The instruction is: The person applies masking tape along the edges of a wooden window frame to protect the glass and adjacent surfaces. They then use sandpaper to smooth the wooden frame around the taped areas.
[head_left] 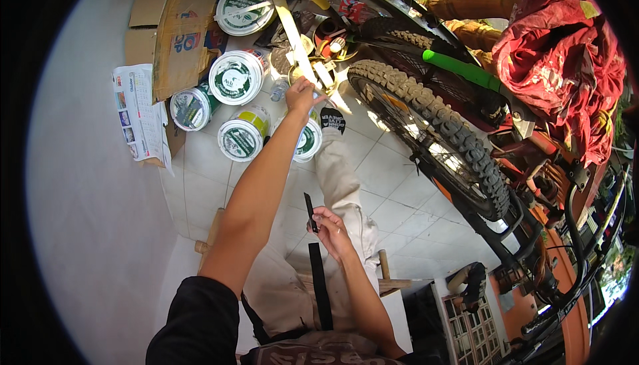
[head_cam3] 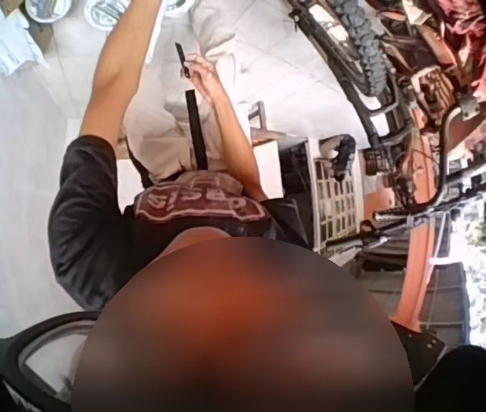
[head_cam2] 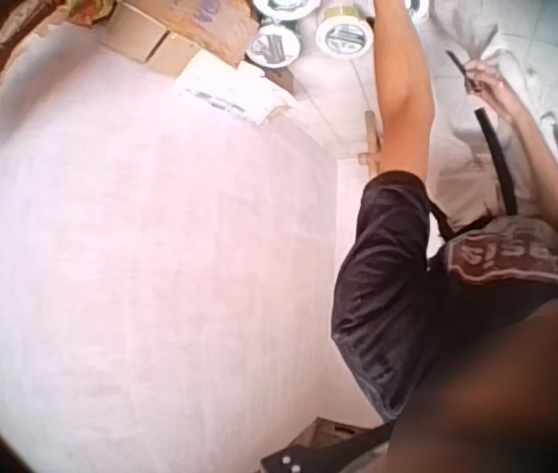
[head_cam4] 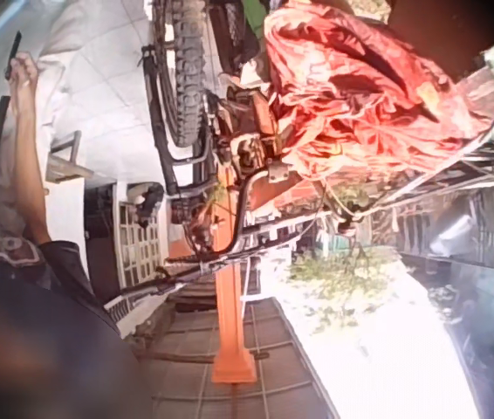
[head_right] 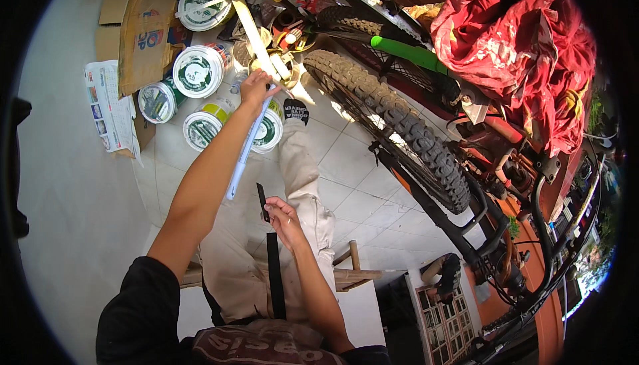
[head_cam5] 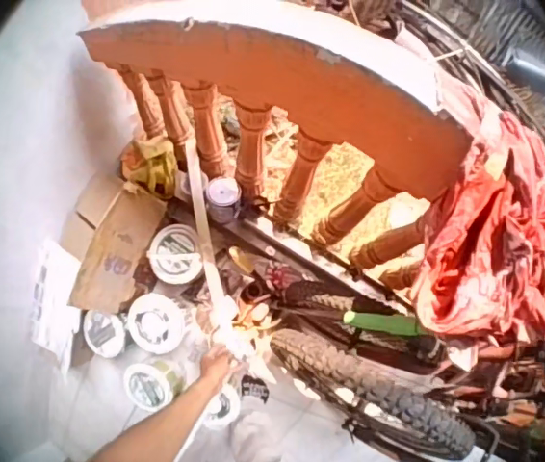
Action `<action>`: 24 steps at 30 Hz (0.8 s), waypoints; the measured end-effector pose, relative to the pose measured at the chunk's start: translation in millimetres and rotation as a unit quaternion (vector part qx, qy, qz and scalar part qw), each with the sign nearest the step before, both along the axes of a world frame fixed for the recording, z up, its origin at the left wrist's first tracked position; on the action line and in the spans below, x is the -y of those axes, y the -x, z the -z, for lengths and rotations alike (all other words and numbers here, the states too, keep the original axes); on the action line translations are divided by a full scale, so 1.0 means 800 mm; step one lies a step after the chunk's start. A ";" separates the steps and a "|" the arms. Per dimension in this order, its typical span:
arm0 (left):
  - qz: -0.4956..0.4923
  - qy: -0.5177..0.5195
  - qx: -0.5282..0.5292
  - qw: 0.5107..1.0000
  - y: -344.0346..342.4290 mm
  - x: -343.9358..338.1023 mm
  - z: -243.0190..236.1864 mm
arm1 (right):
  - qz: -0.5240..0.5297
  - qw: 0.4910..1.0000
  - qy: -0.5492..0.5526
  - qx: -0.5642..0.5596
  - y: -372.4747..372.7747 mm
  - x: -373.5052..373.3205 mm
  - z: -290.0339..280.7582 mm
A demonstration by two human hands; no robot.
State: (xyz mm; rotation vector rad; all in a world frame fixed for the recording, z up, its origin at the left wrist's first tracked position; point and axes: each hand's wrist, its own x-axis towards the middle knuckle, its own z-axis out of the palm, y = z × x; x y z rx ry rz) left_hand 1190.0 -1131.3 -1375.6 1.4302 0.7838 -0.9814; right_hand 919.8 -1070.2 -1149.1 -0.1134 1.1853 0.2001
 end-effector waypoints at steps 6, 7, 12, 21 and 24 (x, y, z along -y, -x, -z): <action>0.173 -0.129 0.112 0.970 -0.001 -0.033 -0.020 | 0.050 0.998 -0.025 0.017 -0.005 0.003 -0.001; 0.220 -0.158 0.193 0.943 -0.004 -0.033 -0.028 | 0.057 0.997 -0.034 0.025 -0.005 0.003 0.000; 0.353 -0.035 0.498 0.791 -0.042 0.029 -0.077 | 0.062 0.995 -0.059 0.044 -0.003 0.012 0.006; 0.641 -0.206 0.431 0.600 -0.138 0.170 0.080 | 0.139 0.982 -0.075 0.102 0.006 0.057 0.001; 0.615 -0.227 0.483 0.580 -0.134 0.179 0.110 | 0.193 0.966 -0.062 0.158 0.011 0.076 0.003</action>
